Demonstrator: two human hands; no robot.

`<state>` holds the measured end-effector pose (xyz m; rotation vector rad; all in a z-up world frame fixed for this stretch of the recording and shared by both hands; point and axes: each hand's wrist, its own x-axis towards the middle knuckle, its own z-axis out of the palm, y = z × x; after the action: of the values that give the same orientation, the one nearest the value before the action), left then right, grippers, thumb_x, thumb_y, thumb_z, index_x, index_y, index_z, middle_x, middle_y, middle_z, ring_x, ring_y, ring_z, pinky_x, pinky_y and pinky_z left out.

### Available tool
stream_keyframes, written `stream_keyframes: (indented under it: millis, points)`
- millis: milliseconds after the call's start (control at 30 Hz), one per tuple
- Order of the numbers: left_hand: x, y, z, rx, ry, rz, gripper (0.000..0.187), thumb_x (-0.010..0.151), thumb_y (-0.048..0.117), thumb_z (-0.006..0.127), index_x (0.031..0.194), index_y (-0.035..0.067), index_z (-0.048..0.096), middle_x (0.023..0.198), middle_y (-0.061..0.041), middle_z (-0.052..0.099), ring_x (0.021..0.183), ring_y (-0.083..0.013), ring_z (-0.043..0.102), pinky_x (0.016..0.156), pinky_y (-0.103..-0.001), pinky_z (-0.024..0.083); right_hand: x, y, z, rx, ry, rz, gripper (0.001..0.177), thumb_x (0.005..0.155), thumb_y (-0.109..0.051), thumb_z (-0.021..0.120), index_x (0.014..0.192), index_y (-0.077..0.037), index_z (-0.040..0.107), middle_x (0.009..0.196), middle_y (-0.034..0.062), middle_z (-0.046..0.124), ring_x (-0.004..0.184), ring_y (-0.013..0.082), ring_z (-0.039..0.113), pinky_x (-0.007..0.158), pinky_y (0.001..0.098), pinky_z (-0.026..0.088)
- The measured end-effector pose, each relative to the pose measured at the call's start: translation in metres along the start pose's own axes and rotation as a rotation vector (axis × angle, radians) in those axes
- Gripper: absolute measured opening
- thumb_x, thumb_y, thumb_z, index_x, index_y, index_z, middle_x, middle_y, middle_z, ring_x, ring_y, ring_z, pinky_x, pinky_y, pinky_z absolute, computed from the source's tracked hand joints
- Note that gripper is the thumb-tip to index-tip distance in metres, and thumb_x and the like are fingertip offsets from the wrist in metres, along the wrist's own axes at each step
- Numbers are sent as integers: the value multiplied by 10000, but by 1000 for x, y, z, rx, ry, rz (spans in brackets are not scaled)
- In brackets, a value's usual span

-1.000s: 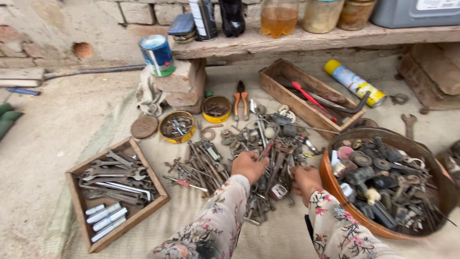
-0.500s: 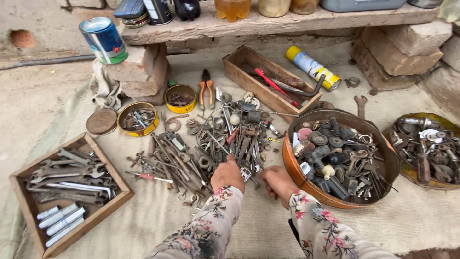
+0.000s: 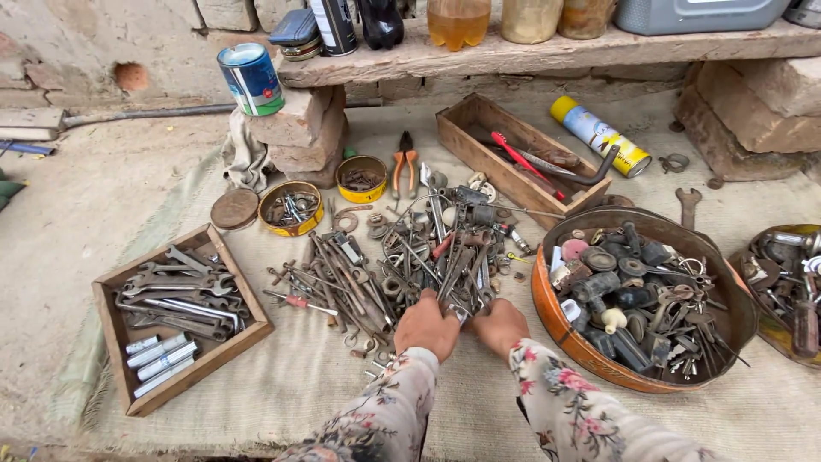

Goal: The recorder is sorting through a large collection of old metal tools and various hardware items on a ground cloth.

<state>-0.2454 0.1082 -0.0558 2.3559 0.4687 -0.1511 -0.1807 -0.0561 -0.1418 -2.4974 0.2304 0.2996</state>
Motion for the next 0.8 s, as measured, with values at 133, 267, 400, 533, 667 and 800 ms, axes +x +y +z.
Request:
stream_keyframes:
  millis: [133, 267, 400, 533, 667, 800]
  points:
    - [-6, 23, -30, -98, 73, 11, 398, 929, 429, 561, 1195, 145, 645, 1093, -198, 733, 1072, -385, 680, 956, -484, 511, -29, -39, -55, 688, -366, 176, 164, 898, -150, 700, 923, 4, 649, 723, 64, 668, 495, 123, 393, 383, 303, 275]
    - [17, 35, -35, -229, 200, 16, 400, 969, 438, 509, 1090, 102, 689, 1031, -213, 736, 1029, -414, 681, 912, -504, 513, -30, -69, -102, 1081, -471, 232, 146, 996, -155, 579, 976, -18, 625, 695, 9, 523, 496, 84, 339, 375, 248, 247]
    - [30, 52, -37, -448, 344, 59, 345, 994, 339, 486, 1055, 69, 692, 951, -210, 752, 944, -395, 701, 854, -489, 518, -39, -94, -137, 1391, -579, 350, 107, 1015, -115, 536, 1028, -12, 559, 801, 33, 589, 525, 68, 368, 406, 212, 277]
    - [35, 65, -41, -791, 240, -34, 276, 1004, 222, 441, 1103, 58, 639, 918, -180, 767, 820, -327, 703, 720, -444, 536, -38, -88, -139, 1559, -731, 367, 117, 1015, -100, 544, 1050, -1, 596, 757, 3, 504, 544, 72, 403, 431, 219, 327]
    - [45, 56, -25, -1284, 2, -119, 261, 979, 62, 354, 1202, 37, 487, 996, -169, 735, 734, -222, 692, 599, -354, 548, -41, -92, -144, 1417, -841, 202, 200, 991, -90, 494, 1114, 12, 614, 781, 8, 539, 596, 92, 463, 479, 225, 376]
    - [48, 47, -15, -1349, -62, -127, 306, 932, 12, 330, 1210, 23, 459, 1008, -87, 761, 657, -170, 674, 544, -311, 503, -82, -119, -161, 1202, -829, 95, 309, 954, -81, 456, 1183, -4, 647, 806, 16, 579, 656, 126, 541, 567, 277, 450]
